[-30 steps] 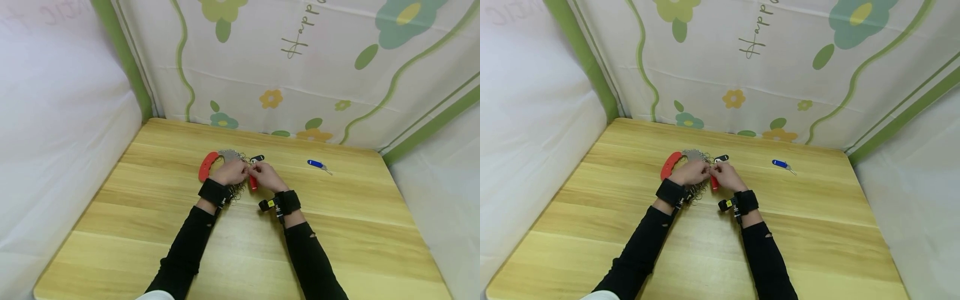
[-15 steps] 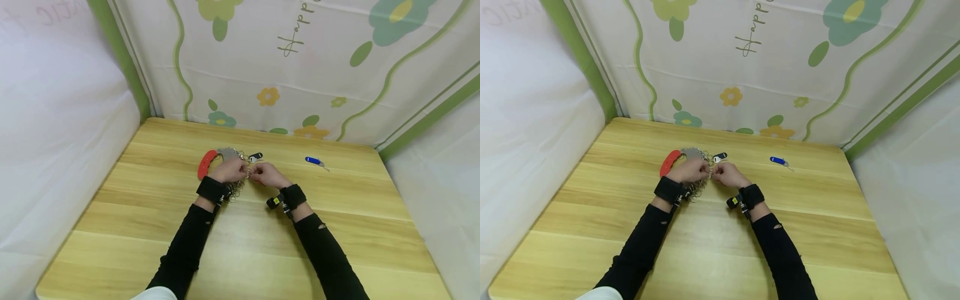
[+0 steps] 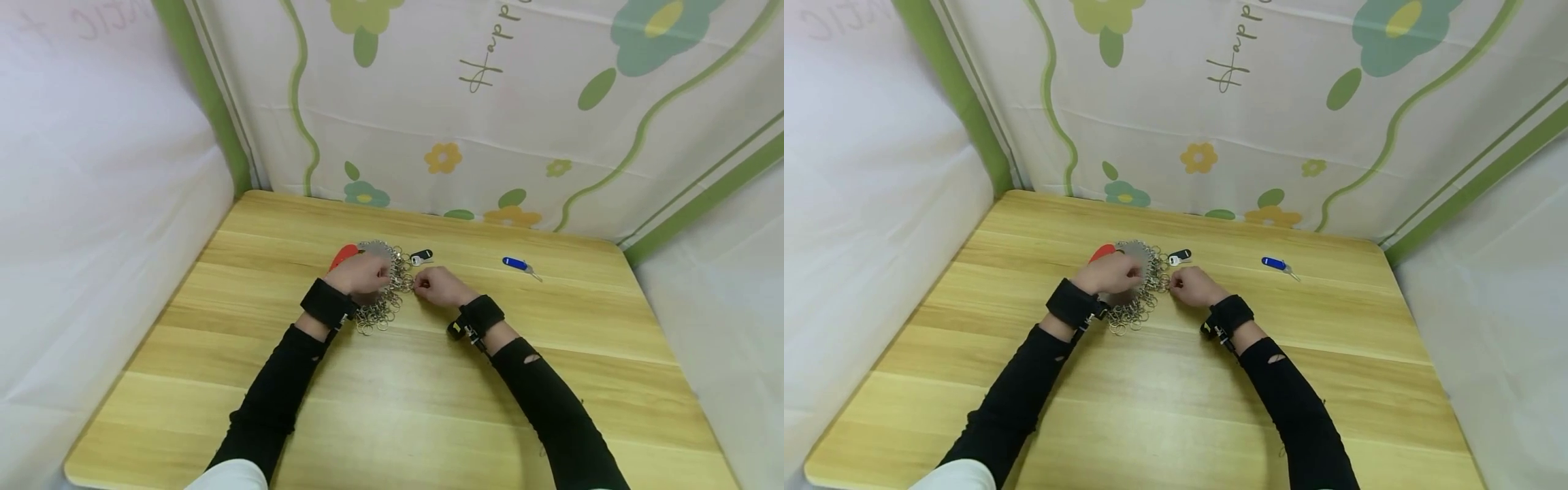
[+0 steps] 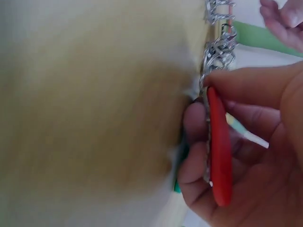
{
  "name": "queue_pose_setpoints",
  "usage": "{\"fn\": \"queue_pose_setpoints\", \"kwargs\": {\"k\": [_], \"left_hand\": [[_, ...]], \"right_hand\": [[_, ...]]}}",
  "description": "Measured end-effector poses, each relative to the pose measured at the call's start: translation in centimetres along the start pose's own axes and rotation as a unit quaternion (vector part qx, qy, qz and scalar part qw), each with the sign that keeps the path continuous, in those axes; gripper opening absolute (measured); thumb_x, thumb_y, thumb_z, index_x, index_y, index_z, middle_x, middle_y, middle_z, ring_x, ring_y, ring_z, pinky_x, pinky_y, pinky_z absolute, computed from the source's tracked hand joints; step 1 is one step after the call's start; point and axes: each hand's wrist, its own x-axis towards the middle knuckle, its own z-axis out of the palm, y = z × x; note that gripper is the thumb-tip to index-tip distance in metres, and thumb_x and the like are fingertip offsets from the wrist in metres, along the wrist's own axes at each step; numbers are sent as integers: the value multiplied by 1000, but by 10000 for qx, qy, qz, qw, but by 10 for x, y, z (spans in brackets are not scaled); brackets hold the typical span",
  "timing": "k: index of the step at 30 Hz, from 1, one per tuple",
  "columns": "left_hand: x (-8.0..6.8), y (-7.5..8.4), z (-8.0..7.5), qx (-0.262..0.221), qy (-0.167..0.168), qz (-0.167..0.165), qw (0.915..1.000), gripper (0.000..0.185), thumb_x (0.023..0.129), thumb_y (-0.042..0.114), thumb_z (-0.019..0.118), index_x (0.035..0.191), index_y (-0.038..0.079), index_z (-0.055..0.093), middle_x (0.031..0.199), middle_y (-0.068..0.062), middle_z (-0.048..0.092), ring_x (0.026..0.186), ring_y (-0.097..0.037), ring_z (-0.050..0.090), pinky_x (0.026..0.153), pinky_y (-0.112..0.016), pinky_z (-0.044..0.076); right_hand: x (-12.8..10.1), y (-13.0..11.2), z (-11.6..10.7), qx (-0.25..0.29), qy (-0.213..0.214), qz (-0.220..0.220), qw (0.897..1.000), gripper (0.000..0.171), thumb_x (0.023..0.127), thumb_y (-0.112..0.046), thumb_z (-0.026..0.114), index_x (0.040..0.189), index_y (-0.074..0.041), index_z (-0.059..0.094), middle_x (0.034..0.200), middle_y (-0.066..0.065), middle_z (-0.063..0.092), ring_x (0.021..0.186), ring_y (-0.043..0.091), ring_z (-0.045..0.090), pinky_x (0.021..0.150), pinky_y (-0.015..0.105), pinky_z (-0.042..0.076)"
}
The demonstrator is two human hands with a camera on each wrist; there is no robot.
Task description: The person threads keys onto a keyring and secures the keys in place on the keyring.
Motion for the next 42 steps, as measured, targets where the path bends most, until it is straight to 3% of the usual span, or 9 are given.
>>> {"fn": "queue_pose_setpoints", "kwargs": {"k": [5,12,17,23,26,30,34,42], "left_hand": [[-2,-3,-4,160,-182,-46,9997,33,95,14,53,63,14,43,56,3,30,48,-11,29,53,-25,28],[-2,-3,-1,525,-468,-62,9975,28,94,14,55,66,14,51,57,3,38,51,-12,36,53,-26,32],[0,4,2,719,-579,25,9957,37,92,11,56,57,16,46,51,4,33,46,-10,32,51,-25,31],[0,9,4,847,-621,119,9944,39,93,10,57,57,15,40,51,4,26,46,-11,25,51,-25,28],[0,11,6,1012,-572,173,9931,39,92,10,57,58,16,39,51,4,26,46,-10,25,51,-24,27],[2,12,12,1313,-536,409,9891,39,91,9,56,58,17,37,51,5,24,45,-8,23,49,-23,24],[4,15,18,1536,-520,670,9845,39,89,6,56,57,18,35,54,5,18,47,-9,17,49,-23,21],[5,20,24,1791,-376,853,9794,39,86,0,55,56,17,37,58,4,24,52,-10,26,51,-23,25]], "right_hand": [[-2,4,-2,-122,-75,-376,9992,9,90,-7,61,88,-10,69,86,-2,62,77,12,55,74,30,46],[-8,-1,-3,-269,-153,-600,9977,11,90,-6,62,97,-7,71,92,1,61,83,14,56,77,31,47],[-13,0,-2,-424,-20,-731,9964,13,89,-6,63,99,-7,71,92,3,61,80,14,57,72,31,47],[-18,3,-2,-753,341,-928,9922,13,89,-7,64,99,-6,71,91,4,61,79,14,57,71,31,48],[-23,7,-8,-615,628,-675,9938,11,88,-7,65,97,-5,71,89,5,63,79,17,59,71,33,49],[-31,25,-22,-549,871,-8,9947,10,88,-6,64,95,-3,71,89,7,65,80,21,60,73,37,50],[-42,52,-37,-772,928,598,9909,12,89,-7,62,96,-1,71,91,11,66,84,24,61,76,40,50],[-64,89,-64,-896,1023,1237,9830,19,91,-8,55,100,4,68,99,20,65,91,36,60,78,49,47]]}}
